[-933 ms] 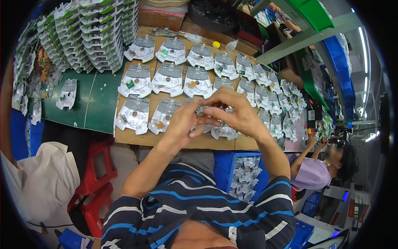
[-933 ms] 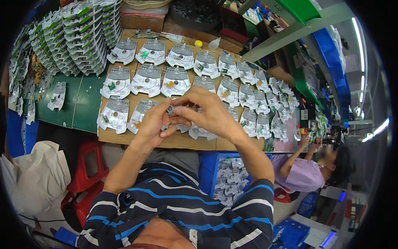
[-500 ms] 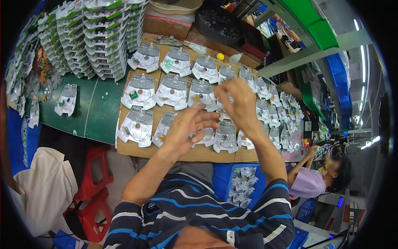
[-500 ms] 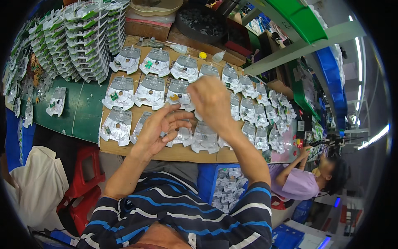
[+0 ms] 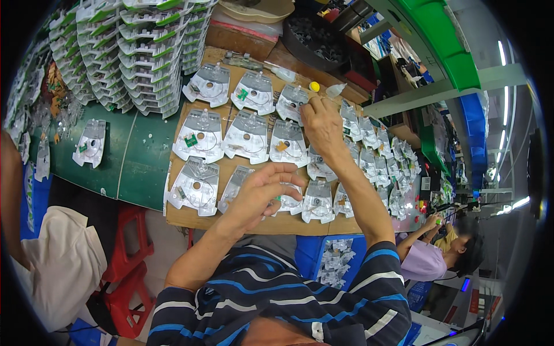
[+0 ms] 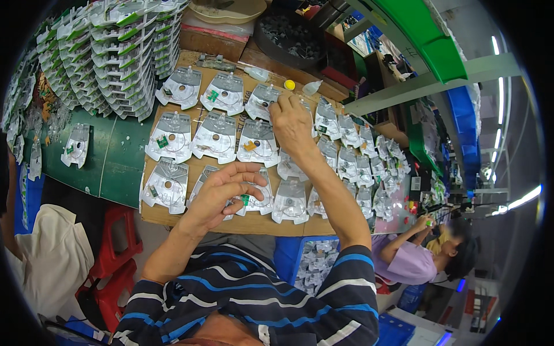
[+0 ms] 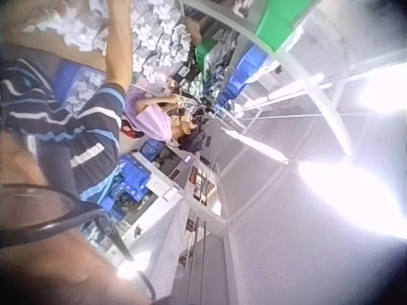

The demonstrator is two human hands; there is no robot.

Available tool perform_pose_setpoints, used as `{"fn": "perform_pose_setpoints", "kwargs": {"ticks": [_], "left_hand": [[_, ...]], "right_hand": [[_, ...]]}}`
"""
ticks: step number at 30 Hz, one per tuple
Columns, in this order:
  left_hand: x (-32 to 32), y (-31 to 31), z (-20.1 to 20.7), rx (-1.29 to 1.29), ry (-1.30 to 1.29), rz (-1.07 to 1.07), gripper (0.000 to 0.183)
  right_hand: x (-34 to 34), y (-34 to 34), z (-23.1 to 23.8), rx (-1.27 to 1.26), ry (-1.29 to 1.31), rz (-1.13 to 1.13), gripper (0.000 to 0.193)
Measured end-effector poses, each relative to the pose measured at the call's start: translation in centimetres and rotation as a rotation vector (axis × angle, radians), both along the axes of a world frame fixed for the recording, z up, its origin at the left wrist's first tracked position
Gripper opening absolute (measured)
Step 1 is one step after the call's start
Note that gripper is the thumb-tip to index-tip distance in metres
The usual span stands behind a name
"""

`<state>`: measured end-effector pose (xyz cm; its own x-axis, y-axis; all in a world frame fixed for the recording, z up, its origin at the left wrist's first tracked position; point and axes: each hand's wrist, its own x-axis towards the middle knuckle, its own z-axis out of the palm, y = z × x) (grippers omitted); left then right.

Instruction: The person puts wrapped electronic components into a blue crate, arranges base plates on a cardboard sheet, and attaches small plastic clips onto the base plates by hand.

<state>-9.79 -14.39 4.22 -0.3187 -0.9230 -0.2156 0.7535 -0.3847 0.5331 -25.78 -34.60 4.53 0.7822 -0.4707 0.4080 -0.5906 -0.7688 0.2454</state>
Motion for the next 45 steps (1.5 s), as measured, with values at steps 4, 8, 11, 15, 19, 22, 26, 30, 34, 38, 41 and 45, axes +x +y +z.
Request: {"fn": "perform_pose_setpoints", "kwargs": {"ticks": [4,8,11,15,19,22,26,30,34,38,41,45], "left_hand": [[-0.6,0.4,0.0,0.001,0.004,-0.023,0.044],[-0.8,0.8,-0.3,0.018,0.019,-0.039,0.044],[-0.8,1.0,-0.1,0.018,0.013,-0.032,0.043],[-1.0,1.1,-0.3,0.009,0.008,-0.032,0.042],[-1.3,1.4,-0.7,-0.048,0.013,-0.013,0.045],[-1.0,1.6,-0.4,-0.041,0.021,0.019,0.049],[-0.6,1.7,-0.3,-0.075,0.006,0.083,0.059],[-0.9,1.7,0.1,-0.110,-0.039,0.154,0.068],[-1.2,1.8,0.1,-0.144,-0.124,0.252,0.077],[-2.2,1.9,-0.2,-0.259,-0.201,0.403,0.083],[-2.5,2.2,0.3,-0.309,-0.320,0.486,0.090],[-2.8,2.8,0.4,-0.464,-0.693,0.626,0.094]], "right_hand": [[0.1,0.1,0.0,0.081,-0.097,0.032,0.011],[0.1,-0.8,1.0,0.793,-0.666,-0.208,0.013],[-0.4,-1.0,1.4,0.701,-0.589,-0.189,0.014],[0.2,-0.2,1.3,0.327,-0.364,-0.082,0.012],[0.7,-0.9,0.4,0.337,-0.387,-0.100,0.012],[0.9,-1.2,-0.3,0.395,-0.330,-0.084,0.013],[0.7,-2.0,-0.2,0.444,-0.288,-0.121,0.014],[0.4,-4.0,0.3,0.461,-0.149,-0.065,0.014],[0.9,-4.0,1.5,0.467,-0.036,-0.064,0.016],[0.7,-2.7,2.2,0.479,-0.013,-0.087,0.021],[1.0,0.1,3.5,0.490,-0.147,-0.117,0.025],[0.6,9.0,7.8,1.246,-0.250,-0.114,0.030]]}}
